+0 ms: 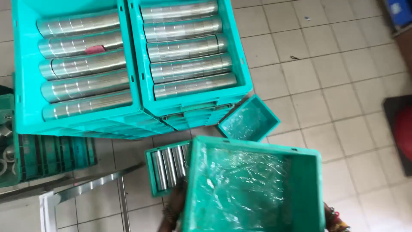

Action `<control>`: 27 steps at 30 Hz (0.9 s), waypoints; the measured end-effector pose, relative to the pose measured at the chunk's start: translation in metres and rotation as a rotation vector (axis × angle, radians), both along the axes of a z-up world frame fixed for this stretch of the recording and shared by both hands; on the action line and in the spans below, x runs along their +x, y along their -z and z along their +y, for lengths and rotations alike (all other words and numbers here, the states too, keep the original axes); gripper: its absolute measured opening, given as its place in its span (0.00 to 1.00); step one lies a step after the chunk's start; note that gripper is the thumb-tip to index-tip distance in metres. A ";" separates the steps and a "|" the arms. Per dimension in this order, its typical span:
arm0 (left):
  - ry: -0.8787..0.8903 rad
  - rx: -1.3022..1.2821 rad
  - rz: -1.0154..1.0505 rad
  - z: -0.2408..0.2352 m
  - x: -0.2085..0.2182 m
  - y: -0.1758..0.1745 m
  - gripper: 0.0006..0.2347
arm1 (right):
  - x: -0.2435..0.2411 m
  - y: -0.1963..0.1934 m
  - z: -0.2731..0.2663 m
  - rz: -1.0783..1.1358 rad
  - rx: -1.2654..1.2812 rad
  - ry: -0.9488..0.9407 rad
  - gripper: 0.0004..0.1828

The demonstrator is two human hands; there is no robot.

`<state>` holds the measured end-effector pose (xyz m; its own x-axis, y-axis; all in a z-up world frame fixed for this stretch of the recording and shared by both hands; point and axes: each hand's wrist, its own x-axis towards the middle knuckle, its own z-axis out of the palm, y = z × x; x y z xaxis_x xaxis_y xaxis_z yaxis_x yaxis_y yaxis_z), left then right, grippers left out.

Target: Assemble and sort small metal components such as rings and caps at a workbench.

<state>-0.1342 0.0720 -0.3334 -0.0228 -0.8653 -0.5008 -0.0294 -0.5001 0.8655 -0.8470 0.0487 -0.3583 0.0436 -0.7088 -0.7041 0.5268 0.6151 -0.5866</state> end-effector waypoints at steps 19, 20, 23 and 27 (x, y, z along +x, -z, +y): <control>-0.266 0.620 0.368 -0.066 -0.213 0.417 0.19 | -0.096 0.367 -0.285 0.589 0.188 -0.509 0.28; -0.255 0.602 0.402 -0.075 -0.224 0.432 0.20 | -0.075 0.341 -0.311 0.298 0.393 -0.384 0.27; -0.300 0.585 0.331 -0.080 -0.254 0.550 0.25 | 0.010 0.270 -0.325 0.763 0.179 -0.697 0.29; -0.278 0.252 0.554 -0.103 -0.309 0.594 0.26 | -0.014 0.348 -0.270 -0.125 -0.383 -0.297 0.34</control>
